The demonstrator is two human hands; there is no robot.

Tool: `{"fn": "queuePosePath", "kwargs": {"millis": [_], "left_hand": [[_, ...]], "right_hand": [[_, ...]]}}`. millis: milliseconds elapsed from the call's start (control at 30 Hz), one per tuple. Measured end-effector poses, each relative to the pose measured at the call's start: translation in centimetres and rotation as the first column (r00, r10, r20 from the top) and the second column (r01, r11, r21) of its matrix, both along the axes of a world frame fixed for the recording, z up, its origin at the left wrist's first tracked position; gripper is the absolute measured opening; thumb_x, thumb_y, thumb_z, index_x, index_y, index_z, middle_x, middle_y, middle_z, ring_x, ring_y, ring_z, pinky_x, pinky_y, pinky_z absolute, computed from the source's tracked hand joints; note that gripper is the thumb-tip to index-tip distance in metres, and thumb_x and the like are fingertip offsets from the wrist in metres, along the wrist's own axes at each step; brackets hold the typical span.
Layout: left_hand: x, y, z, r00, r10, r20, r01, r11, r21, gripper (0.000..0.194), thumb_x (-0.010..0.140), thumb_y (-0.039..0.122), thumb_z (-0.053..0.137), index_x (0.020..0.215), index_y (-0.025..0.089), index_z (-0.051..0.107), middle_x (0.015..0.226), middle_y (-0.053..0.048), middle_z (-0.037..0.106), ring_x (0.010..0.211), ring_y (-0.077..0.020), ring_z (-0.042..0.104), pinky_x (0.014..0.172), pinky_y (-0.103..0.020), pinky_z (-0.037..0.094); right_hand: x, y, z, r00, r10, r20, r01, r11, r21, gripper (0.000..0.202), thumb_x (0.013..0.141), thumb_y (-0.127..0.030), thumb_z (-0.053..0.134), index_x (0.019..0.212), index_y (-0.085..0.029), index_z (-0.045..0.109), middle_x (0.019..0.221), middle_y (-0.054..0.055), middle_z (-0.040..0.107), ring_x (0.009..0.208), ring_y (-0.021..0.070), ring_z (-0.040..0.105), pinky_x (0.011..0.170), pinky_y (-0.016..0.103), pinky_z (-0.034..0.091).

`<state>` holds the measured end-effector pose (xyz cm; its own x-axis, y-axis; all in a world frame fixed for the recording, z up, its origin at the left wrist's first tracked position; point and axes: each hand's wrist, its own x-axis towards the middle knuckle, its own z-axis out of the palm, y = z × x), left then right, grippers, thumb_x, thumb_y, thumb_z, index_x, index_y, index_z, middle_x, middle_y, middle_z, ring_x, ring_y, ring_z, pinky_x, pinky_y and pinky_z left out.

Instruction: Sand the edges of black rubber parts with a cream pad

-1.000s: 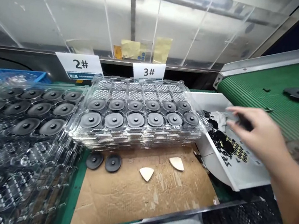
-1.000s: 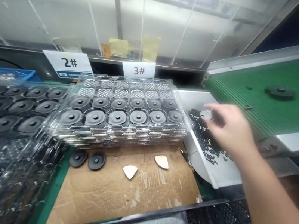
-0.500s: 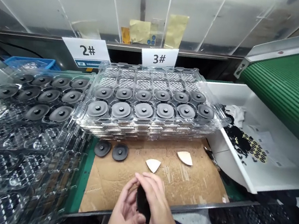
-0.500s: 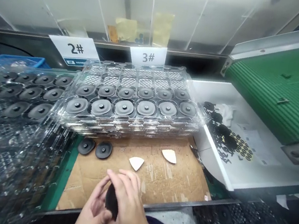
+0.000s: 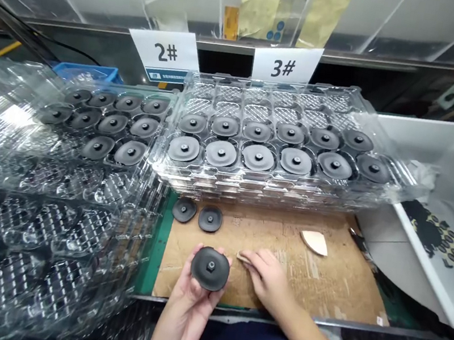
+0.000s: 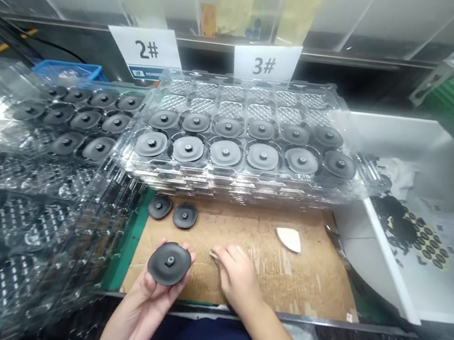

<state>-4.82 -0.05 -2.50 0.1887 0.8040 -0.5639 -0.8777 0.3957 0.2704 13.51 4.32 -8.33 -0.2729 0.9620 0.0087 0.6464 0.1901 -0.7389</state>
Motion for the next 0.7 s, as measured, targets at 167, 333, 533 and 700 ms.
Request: {"fn": "queuePosePath", "kwargs": {"millis": [167, 333, 533, 700], "left_hand": [[0.8, 0.1, -0.1, 0.997, -0.048, -0.065, 0.052, 0.997, 0.056, 0.053, 0.076, 0.021, 0.061, 0.126, 0.032, 0.045, 0.121, -0.007, 0.059, 0.109, -0.0222, 0.055, 0.097, -0.035, 0.039], [1.4, 0.1, 0.6, 0.984, -0.136, -0.115, 0.141, 0.989, 0.041, 0.052, 0.074, 0.025, 0.064, 0.124, 0.029, 0.049, 0.118, -0.007, 0.060, 0.106, -0.0216, 0.056, 0.096, -0.034, 0.040], [2.8, 0.4, 2.8, 0.953, -0.183, -0.241, 0.196, 0.980, 0.032, 0.047, 0.065, 0.028, 0.072, 0.110, 0.024, 0.061, 0.098, -0.005, 0.068, 0.091, -0.0189, 0.062, 0.088, -0.030, 0.045], [3.4, 0.6, 4.0, 0.947, -0.257, -0.195, 0.269, 0.963, 0.037, 0.052, 0.052, 0.027, 0.080, 0.102, 0.025, 0.065, 0.106, -0.004, 0.067, 0.096, -0.0177, 0.060, 0.084, -0.023, 0.045]], "right_hand": [[-2.1, 1.1, 7.4, 0.996, 0.025, -0.091, -0.021, 0.999, 0.039, 0.023, 0.088, -0.023, 0.045, 0.107, -0.023, 0.057, 0.091, 0.003, 0.063, 0.080, 0.0149, 0.058, 0.071, 0.027, 0.046], [-3.8, -0.4, 13.2, 0.952, 0.257, -0.169, -0.239, 0.964, 0.118, 0.025, 0.084, -0.014, 0.045, 0.106, -0.017, 0.056, 0.087, 0.004, 0.063, 0.077, 0.0157, 0.055, 0.071, 0.030, 0.043], [-3.1, -0.8, 13.5, 0.975, 0.173, -0.136, -0.144, 0.969, 0.201, 0.023, 0.086, -0.013, 0.042, 0.105, -0.015, 0.056, 0.091, 0.006, 0.063, 0.081, 0.0173, 0.055, 0.075, 0.034, 0.038], [0.2, -2.6, 14.2, 0.945, 0.283, -0.165, -0.262, 0.955, 0.137, 0.022, 0.082, -0.007, 0.046, 0.099, -0.017, 0.056, 0.080, 0.001, 0.063, 0.067, 0.0117, 0.053, 0.066, 0.027, 0.037]]}}
